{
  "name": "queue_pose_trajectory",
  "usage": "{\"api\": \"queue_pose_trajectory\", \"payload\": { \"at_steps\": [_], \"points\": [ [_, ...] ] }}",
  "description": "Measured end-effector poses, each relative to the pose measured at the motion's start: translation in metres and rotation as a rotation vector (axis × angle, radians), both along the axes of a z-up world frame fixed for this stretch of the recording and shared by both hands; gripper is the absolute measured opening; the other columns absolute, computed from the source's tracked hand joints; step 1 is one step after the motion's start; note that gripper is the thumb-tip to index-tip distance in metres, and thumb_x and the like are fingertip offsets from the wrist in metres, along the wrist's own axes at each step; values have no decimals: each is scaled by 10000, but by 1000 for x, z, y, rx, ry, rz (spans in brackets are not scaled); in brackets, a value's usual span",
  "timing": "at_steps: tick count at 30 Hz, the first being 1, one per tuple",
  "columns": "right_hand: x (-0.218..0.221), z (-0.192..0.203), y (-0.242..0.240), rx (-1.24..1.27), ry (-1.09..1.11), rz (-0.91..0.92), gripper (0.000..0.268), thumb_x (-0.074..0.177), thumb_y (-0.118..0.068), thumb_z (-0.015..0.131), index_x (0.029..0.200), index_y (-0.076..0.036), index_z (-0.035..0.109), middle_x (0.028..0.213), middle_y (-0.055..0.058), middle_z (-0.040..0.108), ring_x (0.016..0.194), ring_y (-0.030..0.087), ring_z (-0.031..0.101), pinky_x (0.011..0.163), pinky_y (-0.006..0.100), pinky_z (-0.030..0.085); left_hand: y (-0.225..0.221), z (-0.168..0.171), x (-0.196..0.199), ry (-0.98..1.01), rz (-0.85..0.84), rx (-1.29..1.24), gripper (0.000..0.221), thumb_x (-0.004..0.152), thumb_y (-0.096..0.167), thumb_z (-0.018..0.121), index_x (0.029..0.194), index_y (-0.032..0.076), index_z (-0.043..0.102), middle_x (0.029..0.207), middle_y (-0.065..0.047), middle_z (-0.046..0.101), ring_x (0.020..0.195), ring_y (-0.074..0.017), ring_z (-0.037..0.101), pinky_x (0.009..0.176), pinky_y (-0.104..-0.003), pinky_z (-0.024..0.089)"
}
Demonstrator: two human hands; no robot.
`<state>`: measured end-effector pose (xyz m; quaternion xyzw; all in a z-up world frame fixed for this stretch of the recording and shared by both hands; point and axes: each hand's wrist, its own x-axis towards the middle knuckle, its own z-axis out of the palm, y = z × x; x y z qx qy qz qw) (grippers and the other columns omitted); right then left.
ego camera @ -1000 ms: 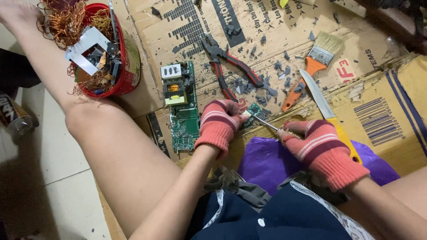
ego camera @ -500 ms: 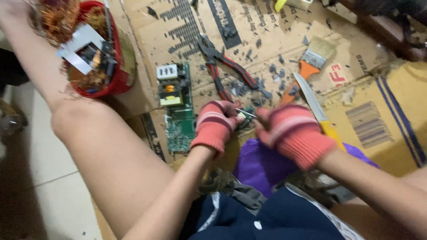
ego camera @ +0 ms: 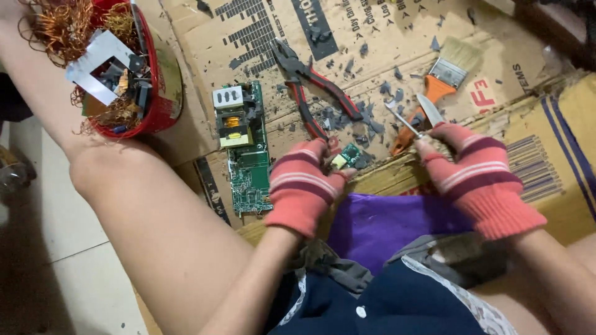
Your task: Disassembling electronic circuit boards using pliers, a screwdriver, and a hammer while sitting on the floor.
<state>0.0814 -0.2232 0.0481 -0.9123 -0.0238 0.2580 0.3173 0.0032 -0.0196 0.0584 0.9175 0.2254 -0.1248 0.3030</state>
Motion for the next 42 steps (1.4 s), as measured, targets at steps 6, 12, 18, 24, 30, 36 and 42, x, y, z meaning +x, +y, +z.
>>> {"api": "queue_pose_trajectory", "payload": {
  "at_steps": [6, 12, 18, 24, 30, 36, 42],
  "points": [
    [-5, -18, -9, 217, -239, -66, 265, 988, -144, 638, 1166, 44, 694, 822, 143, 685, 643, 218, 576, 519, 317, 455, -10, -44, -13, -296, -229, 310, 301, 721, 65, 649, 1013, 98, 716, 980, -80, 689, 843, -317, 648, 759, -414, 550],
    [-6, -14, -22, 280, -289, -114, 269, 986, -112, 649, 1187, 62, 689, 814, 133, 664, 650, 204, 563, 536, 310, 455, 15, -29, 18, -136, -693, 369, 561, 728, -66, 699, 1147, 305, 739, 1163, 73, 689, 1040, -184, 616, 1073, -318, 468],
    [-20, 30, -17, -24, 226, 29, 402, 941, -248, 592, 1335, -199, 658, 759, 88, 717, 488, 198, 546, 415, 307, 438, -2, -21, -5, 47, -216, 352, 296, 824, 223, 723, 1101, 126, 694, 1031, -92, 672, 804, -262, 658, 726, -387, 598],
    [-44, 7, -26, -61, 249, 32, 422, 821, -319, 665, 1211, -201, 772, 1260, 82, 740, 1264, 309, 635, 1093, 451, 495, -21, -31, 0, 175, -146, 272, 348, 927, 404, 657, 1188, 177, 687, 1221, -77, 643, 1065, -366, 692, 879, -582, 599],
    [-43, 23, -16, 4, 195, -17, 445, 779, -277, 686, 1205, -179, 767, 1211, 105, 756, 1228, 348, 646, 1071, 469, 514, -9, -53, 1, 55, 115, 53, 226, 996, 286, 525, 970, 151, 704, 932, -60, 703, 931, -305, 717, 909, -516, 586],
    [-57, -16, 7, 42, 206, -52, 414, 756, -373, 738, 1163, -305, 769, 1192, 40, 757, 1216, 292, 651, 1050, 440, 528, -8, -52, -25, -237, -146, 408, 86, 895, 174, 685, 843, 105, 683, 827, -99, 620, 836, -345, 696, 756, -503, 613],
    [-58, -38, 8, 11, 243, -29, 419, 749, -416, 731, 1158, -330, 765, 1192, 11, 755, 1190, 248, 665, 1039, 408, 538, -9, -42, -13, -98, 258, -84, 164, 910, 242, 729, 954, 85, 742, 956, -164, 738, 1001, -374, 721, 920, -494, 579]
  ]
}}
